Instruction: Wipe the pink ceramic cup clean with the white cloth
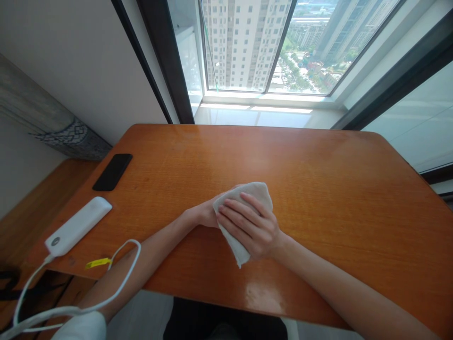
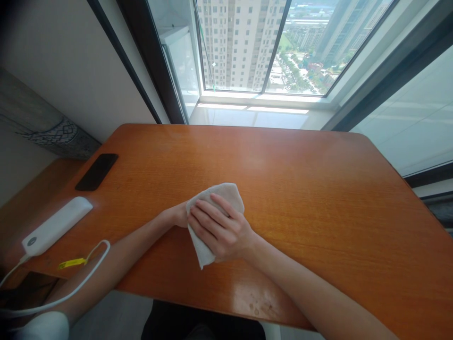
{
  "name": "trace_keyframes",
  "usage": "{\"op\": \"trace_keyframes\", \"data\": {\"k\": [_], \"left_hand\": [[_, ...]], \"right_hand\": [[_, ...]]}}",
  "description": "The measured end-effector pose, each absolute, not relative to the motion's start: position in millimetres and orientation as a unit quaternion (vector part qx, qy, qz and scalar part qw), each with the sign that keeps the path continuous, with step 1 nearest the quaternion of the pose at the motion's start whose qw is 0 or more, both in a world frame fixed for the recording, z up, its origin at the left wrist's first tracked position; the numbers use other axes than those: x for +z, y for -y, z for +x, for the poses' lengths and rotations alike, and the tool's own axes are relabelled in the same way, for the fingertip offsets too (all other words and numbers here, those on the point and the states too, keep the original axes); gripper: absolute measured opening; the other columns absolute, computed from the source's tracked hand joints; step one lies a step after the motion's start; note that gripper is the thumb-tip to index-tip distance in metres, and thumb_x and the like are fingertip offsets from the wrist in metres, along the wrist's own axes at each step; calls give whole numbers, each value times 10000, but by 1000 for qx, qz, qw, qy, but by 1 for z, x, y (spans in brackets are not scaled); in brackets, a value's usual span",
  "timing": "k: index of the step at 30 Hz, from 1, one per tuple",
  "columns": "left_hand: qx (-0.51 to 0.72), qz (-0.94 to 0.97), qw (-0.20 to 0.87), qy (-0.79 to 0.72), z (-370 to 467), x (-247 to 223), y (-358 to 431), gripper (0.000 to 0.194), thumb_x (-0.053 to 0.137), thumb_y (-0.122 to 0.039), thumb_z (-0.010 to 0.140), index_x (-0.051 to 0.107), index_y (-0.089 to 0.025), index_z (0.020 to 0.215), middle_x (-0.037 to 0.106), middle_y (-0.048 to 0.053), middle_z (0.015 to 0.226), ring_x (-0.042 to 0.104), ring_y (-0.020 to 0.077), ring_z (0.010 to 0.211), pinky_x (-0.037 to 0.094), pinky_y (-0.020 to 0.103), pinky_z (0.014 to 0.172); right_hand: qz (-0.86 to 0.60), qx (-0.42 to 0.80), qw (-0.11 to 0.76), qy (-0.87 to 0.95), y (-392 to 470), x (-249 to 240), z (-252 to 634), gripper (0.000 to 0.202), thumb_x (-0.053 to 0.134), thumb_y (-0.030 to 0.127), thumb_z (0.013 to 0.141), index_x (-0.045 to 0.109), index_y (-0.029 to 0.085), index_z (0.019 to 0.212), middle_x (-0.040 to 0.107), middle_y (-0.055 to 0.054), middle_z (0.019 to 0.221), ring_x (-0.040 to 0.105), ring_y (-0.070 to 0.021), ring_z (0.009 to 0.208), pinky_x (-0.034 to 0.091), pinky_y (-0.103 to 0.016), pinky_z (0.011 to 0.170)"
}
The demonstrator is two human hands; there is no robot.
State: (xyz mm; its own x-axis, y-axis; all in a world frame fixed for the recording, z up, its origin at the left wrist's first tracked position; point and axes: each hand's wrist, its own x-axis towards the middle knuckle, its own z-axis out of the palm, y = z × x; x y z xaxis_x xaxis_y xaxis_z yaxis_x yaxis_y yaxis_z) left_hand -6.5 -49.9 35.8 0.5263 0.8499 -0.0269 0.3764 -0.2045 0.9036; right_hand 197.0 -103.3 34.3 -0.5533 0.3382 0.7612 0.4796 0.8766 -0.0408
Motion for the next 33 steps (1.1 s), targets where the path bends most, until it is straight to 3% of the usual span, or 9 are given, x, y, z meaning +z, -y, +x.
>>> {"op": "trace_keyframes", "data": {"k": [3,6,8,12,17,21,23,27,33], "left_hand": [[198,744,528,-358,3,34,32,518,573,-637,1031,688,-273,1380,825,84,1134,805,322,974,699,575,852],[192,766,563,-245,10,30,19,652,910,-585,732,732,-209,1233,788,83,1233,759,338,1155,671,516,1017],[212,768,568,-205,11,27,15,768,978,-529,631,708,-177,1258,759,95,1280,727,338,1184,640,502,1072],[205,762,582,-197,8,24,14,792,976,-494,676,660,-161,1321,735,108,1259,714,305,1125,627,472,1033],[204,755,595,-187,5,25,14,1026,1001,-468,668,524,-200,1537,707,138,1407,709,337,1232,593,499,1095],[195,760,589,-193,4,24,12,1156,1030,-457,625,458,-231,1603,680,145,1477,696,357,1283,577,520,1126],[195,757,591,-198,4,22,12,1170,1042,-460,608,461,-234,1598,686,145,1467,703,358,1270,581,525,1120],[203,749,600,-197,6,20,14,1145,1072,-465,561,525,-217,1535,694,140,1454,700,353,1280,571,521,1151],[188,781,565,-186,8,21,16,969,1075,-494,589,651,-193,1407,739,105,1368,708,334,1258,577,477,1148]], "right_hand": [[-256,-77,444,855,93,32,207,497,523,333,1083,689,209,1534,824,-120,1377,769,-354,1324,614,-612,1183],[-298,-13,497,814,84,35,212,492,547,332,1075,680,244,1540,834,-119,1331,798,-345,1245,610,-607,1154],[-312,56,529,787,80,37,215,453,494,320,1099,719,241,1485,834,-131,1297,799,-328,1216,621,-583,1114],[-339,210,560,726,78,33,219,423,458,372,1141,805,246,1348,832,-121,1304,776,-303,1250,615,-518,1123],[-398,368,596,592,74,16,217,438,502,506,1130,862,268,1208,849,-57,1279,791,-295,1228,622,-450,1131],[-448,426,600,508,71,11,215,460,520,545,1126,875,252,1122,873,-22,992,833,-252,905,694,-366,832],[-445,407,597,529,71,13,215,456,521,542,1127,872,250,1140,878,-38,1049,836,-264,956,695,-391,886],[-376,287,598,646,78,22,216,411,505,467,1131,843,257,1233,845,-95,1277,770,-324,1274,584,-539,1187],[-327,101,558,756,78,39,222,375,471,344,1107,812,249,1232,841,-117,1090,804,-314,1024,645,-548,987]]}}
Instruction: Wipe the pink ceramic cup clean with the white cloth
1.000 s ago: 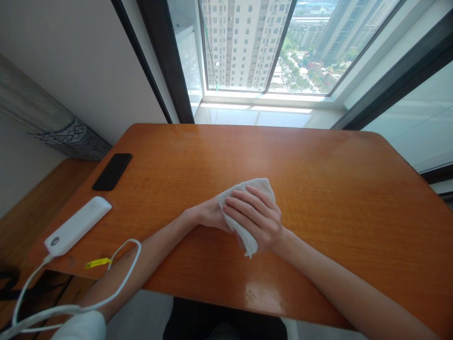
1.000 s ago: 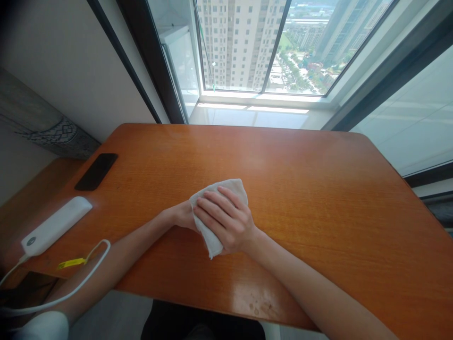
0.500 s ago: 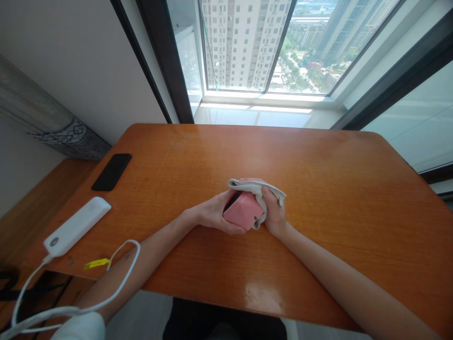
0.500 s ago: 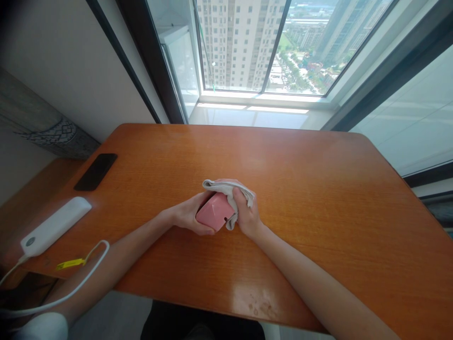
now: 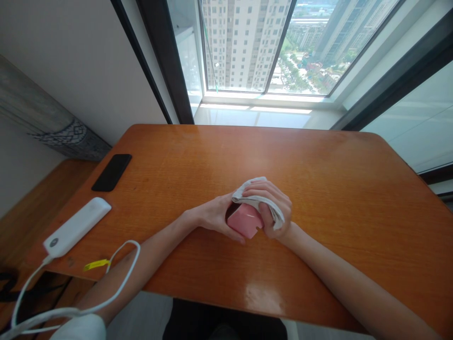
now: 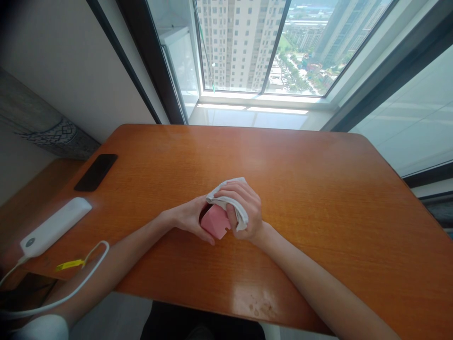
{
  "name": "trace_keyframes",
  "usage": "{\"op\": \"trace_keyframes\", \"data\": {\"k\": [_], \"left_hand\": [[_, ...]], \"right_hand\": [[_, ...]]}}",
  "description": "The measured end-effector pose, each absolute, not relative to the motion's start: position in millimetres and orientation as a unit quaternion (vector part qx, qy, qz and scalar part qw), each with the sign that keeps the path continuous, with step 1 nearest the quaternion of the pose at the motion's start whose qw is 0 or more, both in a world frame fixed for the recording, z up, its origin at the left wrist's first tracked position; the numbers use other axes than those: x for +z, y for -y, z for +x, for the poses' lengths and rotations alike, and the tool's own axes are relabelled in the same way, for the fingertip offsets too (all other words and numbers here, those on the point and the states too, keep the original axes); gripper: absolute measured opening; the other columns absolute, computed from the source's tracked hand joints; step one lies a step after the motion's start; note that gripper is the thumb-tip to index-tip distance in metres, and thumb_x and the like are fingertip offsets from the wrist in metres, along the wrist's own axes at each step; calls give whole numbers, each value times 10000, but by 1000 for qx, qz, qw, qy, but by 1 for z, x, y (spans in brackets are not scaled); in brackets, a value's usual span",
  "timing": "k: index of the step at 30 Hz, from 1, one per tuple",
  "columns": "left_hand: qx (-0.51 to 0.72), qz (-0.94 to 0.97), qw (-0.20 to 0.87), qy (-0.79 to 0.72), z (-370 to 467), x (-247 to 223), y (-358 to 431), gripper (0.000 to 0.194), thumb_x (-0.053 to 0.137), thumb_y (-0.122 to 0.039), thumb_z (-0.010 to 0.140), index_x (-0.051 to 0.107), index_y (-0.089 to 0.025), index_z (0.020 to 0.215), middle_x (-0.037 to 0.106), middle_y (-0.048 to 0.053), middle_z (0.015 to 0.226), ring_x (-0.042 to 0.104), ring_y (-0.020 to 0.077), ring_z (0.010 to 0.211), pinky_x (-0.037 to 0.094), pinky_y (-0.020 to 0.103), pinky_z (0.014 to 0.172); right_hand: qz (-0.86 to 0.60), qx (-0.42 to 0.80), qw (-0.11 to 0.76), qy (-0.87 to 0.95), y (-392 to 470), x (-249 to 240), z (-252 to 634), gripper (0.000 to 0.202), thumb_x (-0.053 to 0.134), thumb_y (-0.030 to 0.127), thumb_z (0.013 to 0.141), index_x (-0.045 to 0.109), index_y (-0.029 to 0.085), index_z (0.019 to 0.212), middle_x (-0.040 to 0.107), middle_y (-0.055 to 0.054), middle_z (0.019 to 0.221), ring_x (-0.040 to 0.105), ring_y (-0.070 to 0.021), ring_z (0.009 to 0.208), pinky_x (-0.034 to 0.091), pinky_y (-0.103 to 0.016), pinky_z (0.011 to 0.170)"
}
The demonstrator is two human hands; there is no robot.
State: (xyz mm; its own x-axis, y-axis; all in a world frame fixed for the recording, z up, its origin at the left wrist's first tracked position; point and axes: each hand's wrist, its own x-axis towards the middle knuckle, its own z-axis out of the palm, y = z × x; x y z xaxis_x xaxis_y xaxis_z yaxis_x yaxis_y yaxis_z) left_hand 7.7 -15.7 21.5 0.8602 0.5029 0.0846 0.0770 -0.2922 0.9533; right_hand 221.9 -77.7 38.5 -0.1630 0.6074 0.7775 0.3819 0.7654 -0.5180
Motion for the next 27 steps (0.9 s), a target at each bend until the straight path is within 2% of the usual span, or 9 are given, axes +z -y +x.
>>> {"op": "trace_keyframes", "data": {"k": [3,7,14,17,22,25,27], "left_hand": [[178,796,548,-185,8,22,16,896,1070,-502,599,679,-194,1345,754,87,1333,710,330,1244,581,471,1141],[187,808,535,-164,10,22,17,785,1062,-546,594,726,-197,1211,766,59,1237,725,310,1158,596,451,1097],[176,807,544,-149,11,24,14,708,1038,-564,614,727,-190,1128,748,33,1113,709,281,1042,626,414,982],[177,804,544,-159,10,28,16,607,995,-534,673,712,-188,1083,734,21,1061,701,262,992,636,392,921],[188,816,523,-158,9,26,20,424,920,-402,725,711,-207,1038,743,17,1038,713,279,1055,625,398,1014],[186,812,534,-146,8,20,18,455,918,-396,709,733,-205,1079,757,32,1068,717,281,1059,622,403,1038],[201,803,542,-148,8,17,17,560,931,-402,703,732,-190,1180,759,59,1154,715,295,1103,613,430,1075]], "right_hand": [[-301,4,513,804,75,45,227,351,536,383,1073,806,275,1270,851,-93,1055,814,-312,943,662,-541,922],[-252,-50,460,850,74,49,231,416,581,489,1061,784,273,1354,855,-94,1104,822,-319,987,680,-553,957],[-212,-139,403,879,73,57,234,373,575,390,1062,781,238,1334,856,-99,1079,810,-303,966,712,-524,924],[-209,-129,398,884,76,58,233,368,614,362,1045,779,221,1342,859,-107,1107,811,-310,997,711,-531,960],[-213,-86,397,889,78,48,231,381,595,359,1062,765,281,1394,853,-78,1245,811,-313,1152,692,-555,1043],[-229,-22,433,872,76,42,229,436,558,427,1084,739,264,1446,840,-103,1299,806,-325,1203,680,-560,1056],[-249,43,477,842,75,40,227,452,505,435,1107,731,253,1455,841,-118,1278,812,-330,1185,668,-571,1052]]}}
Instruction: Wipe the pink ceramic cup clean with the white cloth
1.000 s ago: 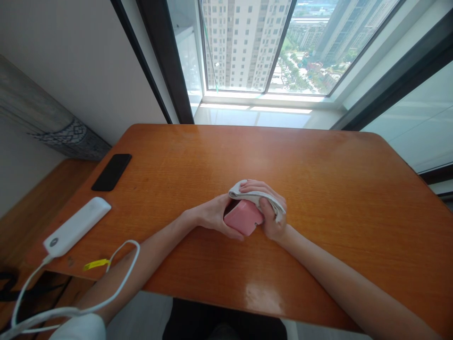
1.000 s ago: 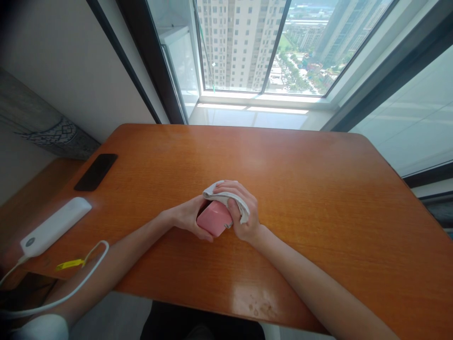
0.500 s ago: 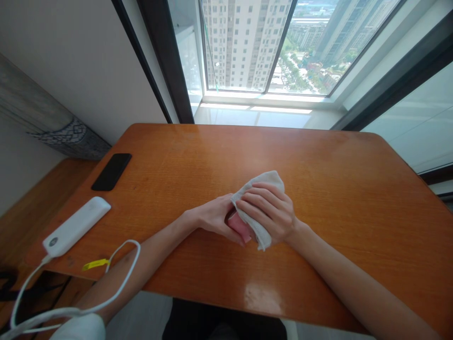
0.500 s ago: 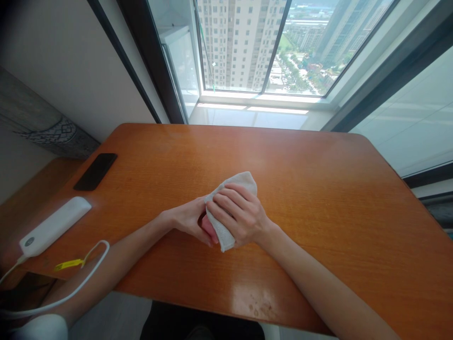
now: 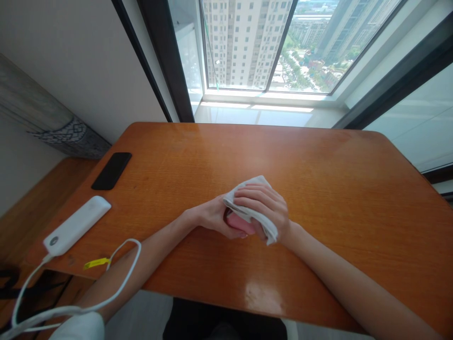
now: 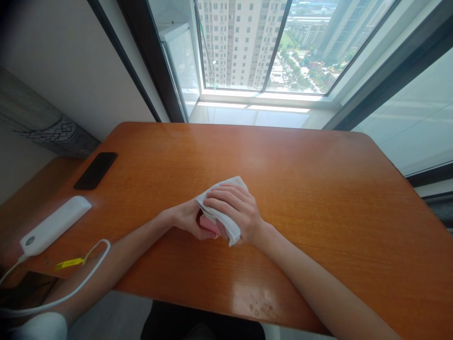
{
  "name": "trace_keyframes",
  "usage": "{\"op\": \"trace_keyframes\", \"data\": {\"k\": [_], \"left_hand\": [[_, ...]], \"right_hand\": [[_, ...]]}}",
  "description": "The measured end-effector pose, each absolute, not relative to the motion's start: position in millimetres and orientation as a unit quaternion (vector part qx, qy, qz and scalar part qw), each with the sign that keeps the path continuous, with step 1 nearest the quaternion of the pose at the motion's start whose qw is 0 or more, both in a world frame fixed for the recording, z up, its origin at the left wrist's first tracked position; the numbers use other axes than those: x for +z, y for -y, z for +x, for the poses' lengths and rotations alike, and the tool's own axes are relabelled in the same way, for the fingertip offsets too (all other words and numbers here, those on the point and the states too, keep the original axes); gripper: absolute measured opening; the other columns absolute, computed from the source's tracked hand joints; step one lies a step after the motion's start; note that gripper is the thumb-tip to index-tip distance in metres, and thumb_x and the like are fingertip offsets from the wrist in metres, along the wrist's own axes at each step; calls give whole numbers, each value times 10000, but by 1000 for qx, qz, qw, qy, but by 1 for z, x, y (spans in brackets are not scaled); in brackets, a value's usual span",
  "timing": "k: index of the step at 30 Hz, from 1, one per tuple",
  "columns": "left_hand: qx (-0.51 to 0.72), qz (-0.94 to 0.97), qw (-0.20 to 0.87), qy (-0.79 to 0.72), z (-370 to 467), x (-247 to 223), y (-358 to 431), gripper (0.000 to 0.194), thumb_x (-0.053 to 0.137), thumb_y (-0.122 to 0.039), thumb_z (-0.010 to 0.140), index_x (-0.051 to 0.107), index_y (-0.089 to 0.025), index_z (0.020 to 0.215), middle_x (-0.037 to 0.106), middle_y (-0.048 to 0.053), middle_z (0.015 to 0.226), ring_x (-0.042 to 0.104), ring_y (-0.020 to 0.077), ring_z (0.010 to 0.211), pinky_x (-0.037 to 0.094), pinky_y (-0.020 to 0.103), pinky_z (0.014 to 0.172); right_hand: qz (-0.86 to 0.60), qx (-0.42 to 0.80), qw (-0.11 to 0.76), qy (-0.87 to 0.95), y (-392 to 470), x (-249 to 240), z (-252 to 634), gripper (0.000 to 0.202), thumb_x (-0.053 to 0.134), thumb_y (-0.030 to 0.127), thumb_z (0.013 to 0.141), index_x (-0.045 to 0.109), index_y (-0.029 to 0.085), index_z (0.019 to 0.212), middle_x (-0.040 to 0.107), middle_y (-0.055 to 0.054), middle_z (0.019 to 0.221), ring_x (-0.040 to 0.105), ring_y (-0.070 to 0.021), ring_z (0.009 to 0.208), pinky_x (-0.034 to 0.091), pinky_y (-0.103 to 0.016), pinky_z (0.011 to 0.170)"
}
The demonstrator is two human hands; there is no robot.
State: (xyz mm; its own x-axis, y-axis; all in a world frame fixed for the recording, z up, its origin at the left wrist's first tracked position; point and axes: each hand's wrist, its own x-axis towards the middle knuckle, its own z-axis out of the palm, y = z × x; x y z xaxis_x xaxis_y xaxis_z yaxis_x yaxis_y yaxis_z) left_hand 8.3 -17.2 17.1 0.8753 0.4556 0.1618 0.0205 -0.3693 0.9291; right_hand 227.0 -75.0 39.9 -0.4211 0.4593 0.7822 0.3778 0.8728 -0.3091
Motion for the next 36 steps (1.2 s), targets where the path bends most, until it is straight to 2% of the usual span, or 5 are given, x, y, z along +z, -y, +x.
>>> {"op": "trace_keyframes", "data": {"k": [9,16,24,31,36], "left_hand": [[242,776,561,-158,9,13,17,998,973,-389,657,522,-190,1525,675,152,1460,690,352,1291,579,508,1163],[219,778,568,-155,7,17,14,1132,991,-419,668,416,-231,1624,686,154,1431,716,332,1191,608,503,1059],[241,778,558,-162,7,10,14,999,980,-412,616,545,-184,1486,691,148,1430,704,356,1247,601,515,1122],[153,804,514,-258,7,13,19,462,921,-427,620,773,-235,1013,833,38,1023,802,300,1032,694,457,999],[235,742,416,-470,4,16,48,319,738,-521,926,757,-287,1142,848,59,940,826,320,947,718,543,843]], "right_hand": [[-355,386,581,623,77,22,222,436,496,504,1129,822,284,1317,801,-78,1386,734,-322,1327,564,-499,1200],[-461,480,580,470,67,10,223,463,639,638,1051,832,231,944,802,-9,826,738,-223,734,636,-348,727],[-346,232,525,742,78,31,224,496,411,485,1160,729,259,1466,752,-115,1502,688,-325,1434,519,-554,1254],[-285,-69,407,865,97,46,209,514,530,381,1102,648,134,1536,790,-163,1438,705,-345,1424,533,-593,1259],[-259,-154,351,886,112,50,190,431,537,409,1120,780,141,1354,837,-106,1356,731,-299,1360,531,-543,1280]]}}
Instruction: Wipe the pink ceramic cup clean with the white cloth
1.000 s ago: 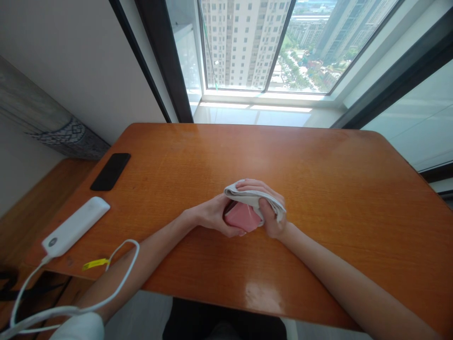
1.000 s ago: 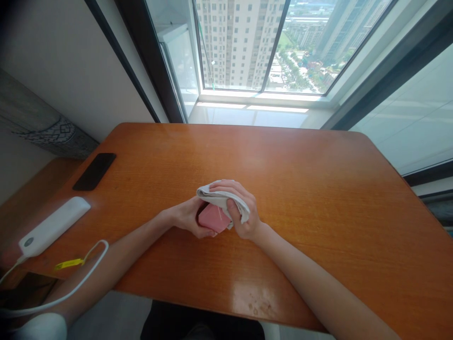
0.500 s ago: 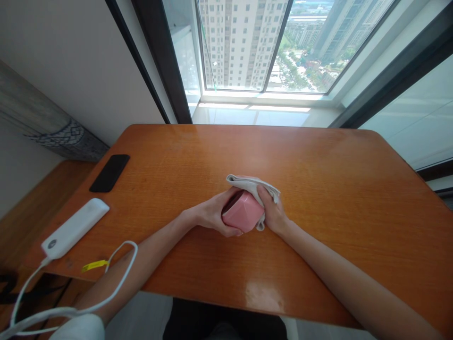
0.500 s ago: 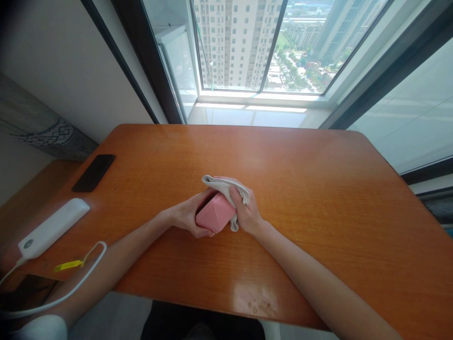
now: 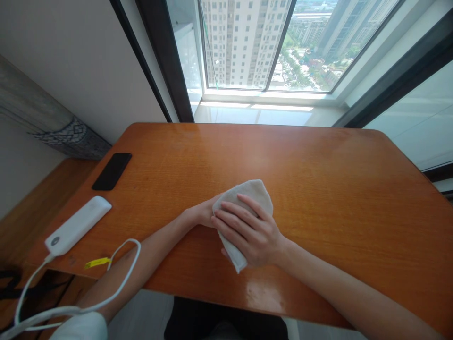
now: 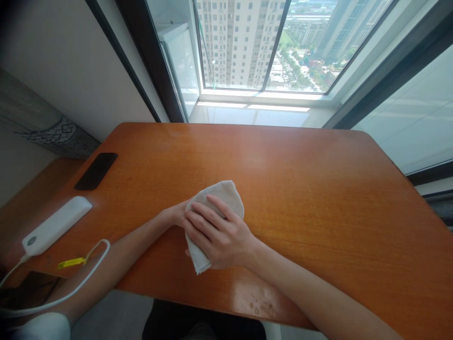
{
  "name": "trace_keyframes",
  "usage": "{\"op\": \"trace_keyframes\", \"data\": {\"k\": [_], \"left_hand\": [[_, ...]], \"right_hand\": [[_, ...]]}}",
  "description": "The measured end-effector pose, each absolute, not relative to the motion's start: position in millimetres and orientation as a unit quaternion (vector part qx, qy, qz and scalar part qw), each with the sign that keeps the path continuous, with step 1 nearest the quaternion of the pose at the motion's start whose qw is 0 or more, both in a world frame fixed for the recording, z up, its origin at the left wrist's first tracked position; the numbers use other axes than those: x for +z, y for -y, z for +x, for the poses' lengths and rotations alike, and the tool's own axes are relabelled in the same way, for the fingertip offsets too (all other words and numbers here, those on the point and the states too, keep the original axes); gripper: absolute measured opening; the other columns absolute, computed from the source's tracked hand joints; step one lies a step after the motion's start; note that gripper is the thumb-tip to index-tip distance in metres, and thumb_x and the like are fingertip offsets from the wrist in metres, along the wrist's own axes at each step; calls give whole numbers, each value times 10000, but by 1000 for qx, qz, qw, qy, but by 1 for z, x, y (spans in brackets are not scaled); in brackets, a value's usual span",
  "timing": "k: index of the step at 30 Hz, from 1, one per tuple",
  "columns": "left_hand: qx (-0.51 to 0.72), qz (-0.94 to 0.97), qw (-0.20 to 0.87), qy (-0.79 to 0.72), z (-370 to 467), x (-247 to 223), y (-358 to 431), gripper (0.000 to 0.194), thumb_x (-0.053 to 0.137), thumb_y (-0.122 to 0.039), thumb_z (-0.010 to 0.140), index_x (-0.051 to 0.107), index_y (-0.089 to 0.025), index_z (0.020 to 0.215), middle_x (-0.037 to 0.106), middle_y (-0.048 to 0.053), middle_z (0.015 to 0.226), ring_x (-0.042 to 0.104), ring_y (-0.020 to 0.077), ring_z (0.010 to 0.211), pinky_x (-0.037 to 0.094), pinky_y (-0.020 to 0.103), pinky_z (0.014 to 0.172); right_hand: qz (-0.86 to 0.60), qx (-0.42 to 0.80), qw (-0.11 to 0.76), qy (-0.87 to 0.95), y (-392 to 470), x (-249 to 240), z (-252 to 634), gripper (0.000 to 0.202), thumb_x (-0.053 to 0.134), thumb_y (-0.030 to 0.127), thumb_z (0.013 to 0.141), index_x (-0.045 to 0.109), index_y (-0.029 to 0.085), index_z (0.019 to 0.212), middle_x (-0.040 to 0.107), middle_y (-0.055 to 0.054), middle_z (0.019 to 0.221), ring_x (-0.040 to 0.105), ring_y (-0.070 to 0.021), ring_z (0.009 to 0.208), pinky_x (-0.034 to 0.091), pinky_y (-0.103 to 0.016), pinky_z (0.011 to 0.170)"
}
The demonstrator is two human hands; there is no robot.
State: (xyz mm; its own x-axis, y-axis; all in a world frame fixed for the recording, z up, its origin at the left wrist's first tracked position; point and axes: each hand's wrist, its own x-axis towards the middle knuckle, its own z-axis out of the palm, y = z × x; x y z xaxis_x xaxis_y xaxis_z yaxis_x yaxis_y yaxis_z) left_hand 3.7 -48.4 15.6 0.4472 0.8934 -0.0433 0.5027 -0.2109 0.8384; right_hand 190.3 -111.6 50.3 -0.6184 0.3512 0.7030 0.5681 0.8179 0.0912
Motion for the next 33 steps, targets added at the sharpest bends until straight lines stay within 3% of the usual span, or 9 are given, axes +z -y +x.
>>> {"op": "trace_keyframes", "data": {"k": [4,7,10,13,15,18,24,28,33], "left_hand": [[283,718,369,-519,3,13,65,338,702,-520,976,738,-280,1212,845,81,964,830,331,968,712,578,871],[267,744,394,-469,3,15,59,297,649,-500,1007,737,-269,1172,835,77,961,823,317,932,712,560,836],[236,780,441,-376,5,19,40,286,717,-491,942,742,-257,1104,831,54,996,804,294,954,708,514,868],[197,812,494,-241,8,20,22,437,899,-463,713,759,-221,1050,821,41,1074,780,285,1036,679,458,1002],[213,806,519,-188,10,19,15,621,933,-422,634,749,-182,1176,796,73,1191,756,314,1152,643,457,1092],[253,789,536,-160,11,15,12,879,949,-381,631,649,-166,1430,726,126,1381,694,363,1315,574,497,1195],[251,775,558,-159,10,13,12,988,977,-349,619,566,-192,1503,700,147,1443,703,354,1284,570,513,1174],[240,768,568,-170,8,12,14,1038,985,-380,619,512,-191,1524,702,153,1422,717,334,1228,599,494,1113],[245,785,544,-164,7,11,11,859,967,-381,610,633,-166,1372,733,119,1330,722,328,1184,612,489,1106]], "right_hand": [[-249,-179,340,889,109,53,189,382,571,385,1107,808,158,1304,849,-88,1321,750,-287,1288,551,-530,1252],[-233,-168,367,885,100,50,198,394,526,390,1121,803,164,1286,860,-87,1269,762,-272,1260,561,-500,1235],[-230,-114,412,874,92,45,207,414,525,401,1112,781,143,1310,858,-116,1229,770,-282,1247,570,-507,1214],[-261,-24,458,850,86,41,213,416,507,386,1112,761,161,1351,838,-135,1246,778,-304,1226,570,-543,1187],[-294,65,494,816,84,40,216,431,447,390,1136,757,202,1370,824,-131,1269,780,-308,1217,574,-555,1165],[-333,214,541,742,81,36,217,464,398,440,1161,793,263,1327,815,-110,1293,766,-309,1238,569,-548,1173],[-362,398,596,596,77,24,213,466,452,482,1140,857,261,1204,821,-79,1301,763,-296,1260,592,-449,1166],[-377,382,604,589,78,23,212,478,423,475,1147,840,258,1232,817,-86,1326,770,-292,1257,616,-451,1133],[-347,150,540,752,86,28,216,428,462,360,1139,736,245,1447,797,-126,1387,709,-332,1387,541,-590,1228]]}}
